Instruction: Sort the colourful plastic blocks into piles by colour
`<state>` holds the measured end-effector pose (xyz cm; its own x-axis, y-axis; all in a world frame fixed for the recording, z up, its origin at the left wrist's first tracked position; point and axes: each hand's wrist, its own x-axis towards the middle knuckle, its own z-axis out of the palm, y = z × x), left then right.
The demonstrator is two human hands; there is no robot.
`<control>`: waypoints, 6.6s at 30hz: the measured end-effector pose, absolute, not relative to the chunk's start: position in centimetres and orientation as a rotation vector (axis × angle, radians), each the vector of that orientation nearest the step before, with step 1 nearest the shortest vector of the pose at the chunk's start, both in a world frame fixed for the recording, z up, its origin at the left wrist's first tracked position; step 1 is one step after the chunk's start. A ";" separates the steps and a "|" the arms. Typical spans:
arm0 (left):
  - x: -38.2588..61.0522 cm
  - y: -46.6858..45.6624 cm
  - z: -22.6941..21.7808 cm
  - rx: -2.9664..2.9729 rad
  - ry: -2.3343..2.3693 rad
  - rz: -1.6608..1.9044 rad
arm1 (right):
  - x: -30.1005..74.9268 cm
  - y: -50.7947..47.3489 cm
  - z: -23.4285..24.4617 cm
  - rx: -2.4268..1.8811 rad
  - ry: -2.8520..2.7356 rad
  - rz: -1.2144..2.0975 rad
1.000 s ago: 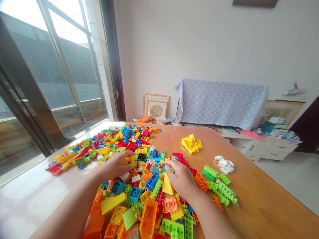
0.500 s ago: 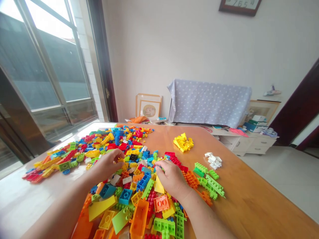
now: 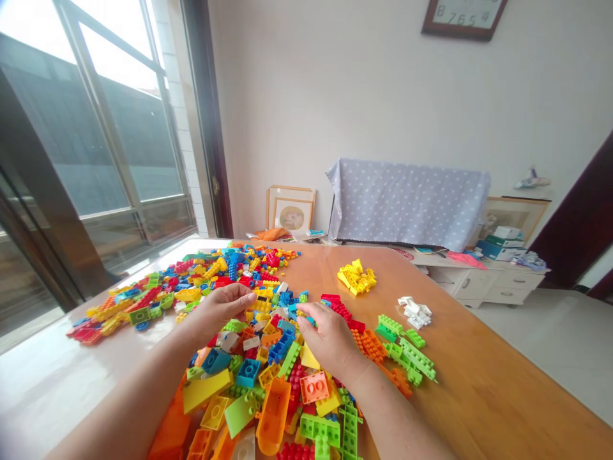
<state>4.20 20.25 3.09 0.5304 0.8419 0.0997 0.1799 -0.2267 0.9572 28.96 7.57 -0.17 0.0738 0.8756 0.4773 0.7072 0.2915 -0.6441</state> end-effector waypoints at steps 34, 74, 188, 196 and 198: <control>4.3 22.4 1.0 1.934 0.883 0.775 | 46.1 18.2 -0.9 -1.990 -0.494 0.357; 4.5 21.0 2.0 2.015 0.979 0.703 | 40.0 7.2 4.3 -1.666 -1.086 0.660; 5.1 20.9 0.7 2.440 1.086 0.461 | 23.6 0.8 3.6 -1.292 -2.487 0.418; 4.9 21.4 0.2 2.443 1.061 0.472 | 24.3 2.7 2.8 -1.460 -2.125 0.338; 4.9 21.3 0.3 2.443 1.037 0.483 | 25.1 3.3 2.5 -1.567 -1.894 0.350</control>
